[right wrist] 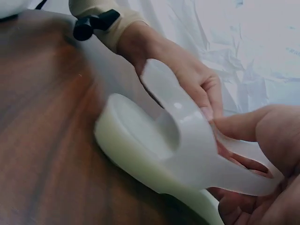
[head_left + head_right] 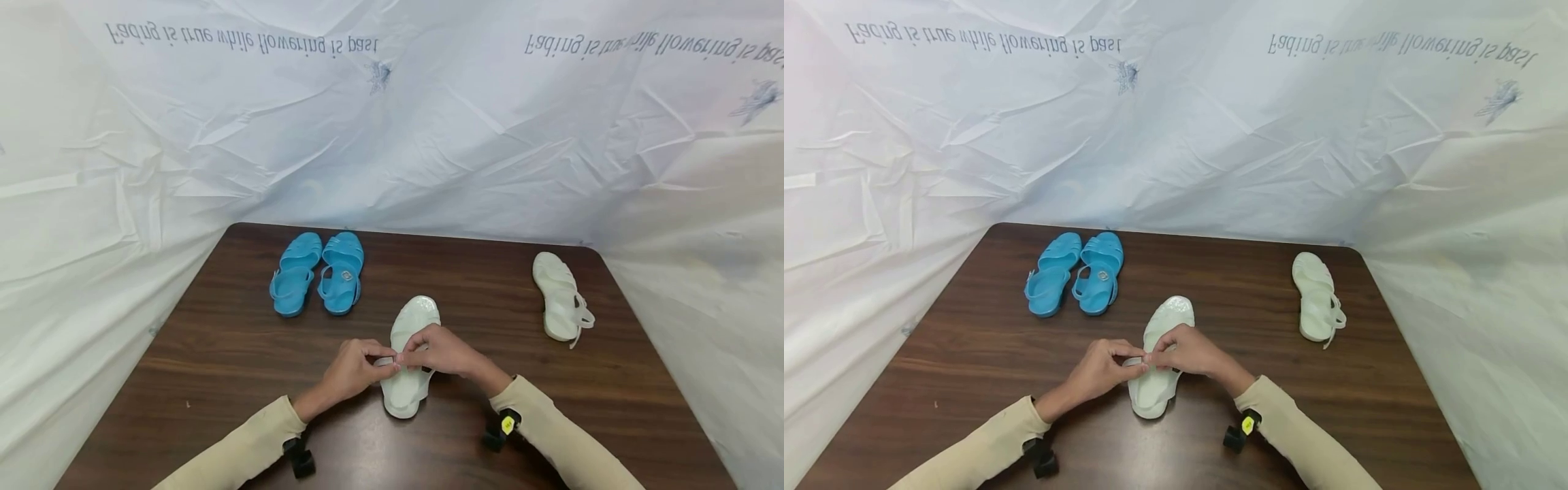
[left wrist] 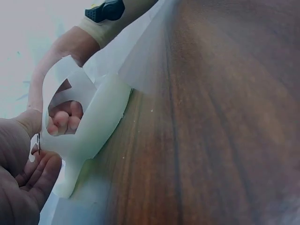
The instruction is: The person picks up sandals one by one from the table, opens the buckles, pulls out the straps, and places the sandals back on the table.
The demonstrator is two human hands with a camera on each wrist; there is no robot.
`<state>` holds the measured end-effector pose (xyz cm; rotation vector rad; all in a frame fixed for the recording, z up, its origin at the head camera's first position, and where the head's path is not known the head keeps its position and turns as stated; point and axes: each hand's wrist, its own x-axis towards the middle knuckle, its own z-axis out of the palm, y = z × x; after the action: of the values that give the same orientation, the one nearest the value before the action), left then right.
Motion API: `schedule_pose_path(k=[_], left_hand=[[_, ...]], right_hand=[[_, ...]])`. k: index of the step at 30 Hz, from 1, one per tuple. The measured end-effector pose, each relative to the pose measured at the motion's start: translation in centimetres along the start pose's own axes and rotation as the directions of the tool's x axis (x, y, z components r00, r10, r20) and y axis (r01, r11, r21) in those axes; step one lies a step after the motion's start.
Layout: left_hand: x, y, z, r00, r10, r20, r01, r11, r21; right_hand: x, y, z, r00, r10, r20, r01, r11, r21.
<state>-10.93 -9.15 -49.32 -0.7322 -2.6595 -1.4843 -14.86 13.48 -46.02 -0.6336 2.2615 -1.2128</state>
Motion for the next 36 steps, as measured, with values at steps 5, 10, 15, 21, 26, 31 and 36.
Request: schedule_pose_path(k=[5, 10, 15, 21, 26, 31, 36], left_hand=[[-0.2, -0.2, 0.3, 0.998, 0.038, -0.052, -0.038, 0.999, -0.005], [-0.4, -0.5, 0.7, 0.993, 0.049, -0.106, -0.053, 0.998, -0.035], [-0.2, -0.3, 0.6, 0.993, 0.054, -0.104, -0.058, 0.998, -0.038], [-0.2, -0.3, 0.6, 0.994, 0.048, -0.098, -0.053, 0.997, -0.056], [-0.5, -0.6, 0.5, 0.992, 0.041, -0.122, -0.052, 0.995, -0.088], [-0.3, -0.4, 0.2, 0.995, 0.014, -0.103, -0.024, 0.994, -0.106], [-0.6, -0.9, 0.2, 0.995, -0.052, -0.089, 0.039, 0.989, -0.141]], right_hand=[[-0.2, 0.4, 1.0, 0.999, 0.025, -0.047, -0.019, 0.992, 0.122], [-0.4, 0.7, 1.5, 0.994, 0.048, -0.102, -0.025, 0.976, 0.217], [-0.8, 1.0, 1.2, 0.99, 0.067, -0.127, -0.029, 0.961, 0.276], [-0.8, 1.5, 1.0, 0.994, 0.053, -0.1, -0.012, 0.93, 0.368], [-0.7, 2.1, 0.9, 0.994, 0.038, -0.104, 0.008, 0.91, 0.414], [-1.1, 2.7, 0.2, 0.996, 0.056, -0.067, -0.015, 0.87, 0.494], [-1.8, 3.3, -0.6, 0.997, 0.068, -0.021, -0.042, 0.803, 0.595]])
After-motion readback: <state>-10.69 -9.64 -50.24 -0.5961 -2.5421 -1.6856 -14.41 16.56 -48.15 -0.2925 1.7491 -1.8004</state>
